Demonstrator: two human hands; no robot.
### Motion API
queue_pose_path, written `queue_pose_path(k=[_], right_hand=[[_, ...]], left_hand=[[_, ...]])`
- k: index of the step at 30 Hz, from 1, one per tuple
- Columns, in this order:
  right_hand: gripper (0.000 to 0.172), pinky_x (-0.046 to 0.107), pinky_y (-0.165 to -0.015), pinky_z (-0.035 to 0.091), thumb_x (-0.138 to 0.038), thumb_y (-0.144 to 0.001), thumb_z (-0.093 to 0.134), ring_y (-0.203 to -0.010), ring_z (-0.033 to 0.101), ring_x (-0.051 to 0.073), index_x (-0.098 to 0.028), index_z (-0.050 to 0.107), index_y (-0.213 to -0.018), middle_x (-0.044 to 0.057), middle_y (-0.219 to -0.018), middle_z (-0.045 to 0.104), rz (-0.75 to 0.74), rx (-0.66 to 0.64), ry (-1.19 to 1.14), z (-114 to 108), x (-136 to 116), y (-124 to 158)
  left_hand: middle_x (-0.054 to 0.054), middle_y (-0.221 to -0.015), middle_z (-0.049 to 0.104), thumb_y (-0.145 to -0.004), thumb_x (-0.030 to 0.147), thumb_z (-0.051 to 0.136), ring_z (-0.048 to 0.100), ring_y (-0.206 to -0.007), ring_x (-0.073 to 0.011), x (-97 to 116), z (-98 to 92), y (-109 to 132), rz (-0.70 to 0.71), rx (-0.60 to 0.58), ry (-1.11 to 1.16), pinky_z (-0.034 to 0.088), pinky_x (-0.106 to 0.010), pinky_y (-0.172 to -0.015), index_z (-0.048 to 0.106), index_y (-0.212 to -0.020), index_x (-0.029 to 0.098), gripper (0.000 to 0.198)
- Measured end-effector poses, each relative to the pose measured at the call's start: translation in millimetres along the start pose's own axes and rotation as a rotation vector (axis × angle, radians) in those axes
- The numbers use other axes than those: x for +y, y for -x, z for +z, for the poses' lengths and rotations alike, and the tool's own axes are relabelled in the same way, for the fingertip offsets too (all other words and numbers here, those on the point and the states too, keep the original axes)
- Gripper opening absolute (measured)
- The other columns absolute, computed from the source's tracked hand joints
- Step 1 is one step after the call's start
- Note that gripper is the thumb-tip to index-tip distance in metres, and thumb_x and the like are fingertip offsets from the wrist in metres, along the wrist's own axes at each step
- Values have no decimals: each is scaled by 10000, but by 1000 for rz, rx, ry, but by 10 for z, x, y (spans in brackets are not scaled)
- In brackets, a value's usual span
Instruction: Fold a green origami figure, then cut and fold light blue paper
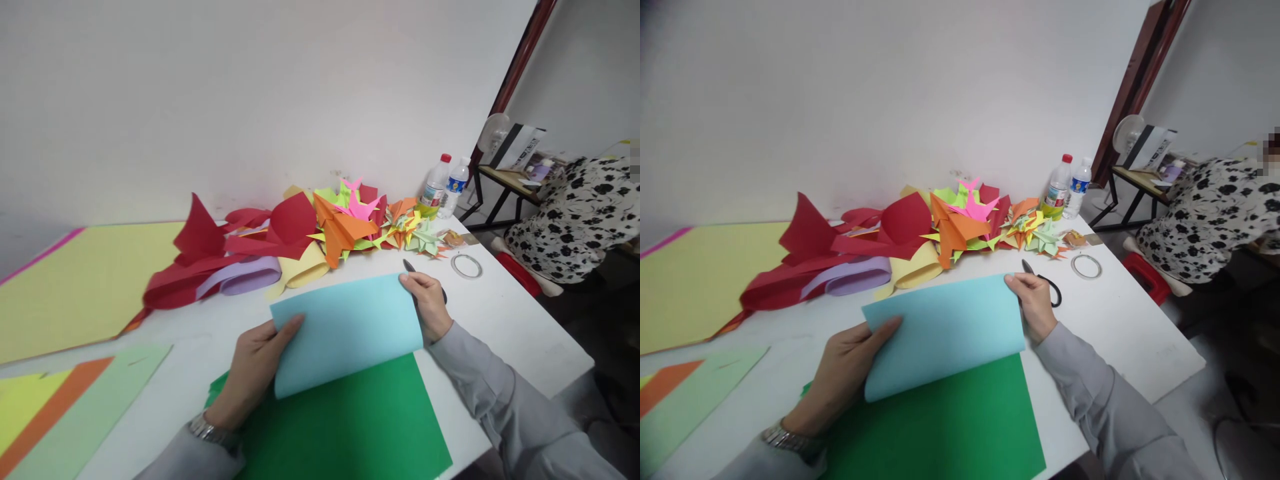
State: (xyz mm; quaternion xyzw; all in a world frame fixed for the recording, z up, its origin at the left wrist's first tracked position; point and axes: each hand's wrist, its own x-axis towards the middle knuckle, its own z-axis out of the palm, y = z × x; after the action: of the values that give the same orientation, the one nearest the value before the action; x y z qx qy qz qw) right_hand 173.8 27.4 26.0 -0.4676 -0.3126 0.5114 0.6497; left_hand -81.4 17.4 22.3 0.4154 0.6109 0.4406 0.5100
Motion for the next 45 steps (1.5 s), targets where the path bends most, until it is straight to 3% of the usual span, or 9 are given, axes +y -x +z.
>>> queue_pose_path(k=[7,14,23,27,32,39,45], right_hand=[[335,233,-480,339,-410,-496,872,-488,420,84,-153,708,-636,-42,-512,555,6,35,22,29,-17,13],[340,235,-492,358,-404,-477,878,-497,441,88,-153,710,-631,-35,-520,570,13,47,21,29,-21,14],[311,254,-511,382,-412,-521,855,-513,463,105,-164,724,-656,-20,-551,604,-22,74,100,18,-9,12],[269,259,-536,394,-384,-555,851,-545,473,111,-169,739,-670,-13,-580,630,-32,85,127,8,-16,30],[338,273,-529,407,-396,-486,879,-564,507,135,-153,740,-675,16,-617,661,-53,151,200,-53,43,-23],[388,267,-514,422,-394,-414,904,-566,529,130,-159,748,-680,14,-641,676,-27,213,218,-73,90,-76],[369,270,-526,414,-398,-459,895,-584,513,129,-166,755,-710,-3,-629,658,-61,198,258,-121,115,-94]], left_hand=[[-59,-715,715,-427,640,799,610,-607,-207,-21,2,-14,0,-5,17,525,-295,-495,709,-693,146,569],[-37,-616,669,-462,669,771,597,-576,-205,-12,-6,8,17,-26,-19,503,-290,-473,689,-656,146,564],[-57,-644,673,-523,627,768,573,-558,-181,-56,-5,-18,63,-42,10,472,-276,-473,685,-655,136,514],[-36,-579,619,-574,595,746,502,-512,-145,-75,18,1,115,-64,31,419,-257,-450,649,-608,138,468],[22,-485,464,-616,613,691,359,-476,-93,-110,37,-10,188,-91,15,299,-223,-418,531,-520,152,498],[55,-507,287,-663,612,642,245,-487,-72,-170,20,-49,240,-134,19,215,-227,-443,354,-489,188,541],[43,-522,323,-692,589,622,279,-507,-85,-169,21,-36,235,-180,59,249,-239,-463,400,-516,179,499]])
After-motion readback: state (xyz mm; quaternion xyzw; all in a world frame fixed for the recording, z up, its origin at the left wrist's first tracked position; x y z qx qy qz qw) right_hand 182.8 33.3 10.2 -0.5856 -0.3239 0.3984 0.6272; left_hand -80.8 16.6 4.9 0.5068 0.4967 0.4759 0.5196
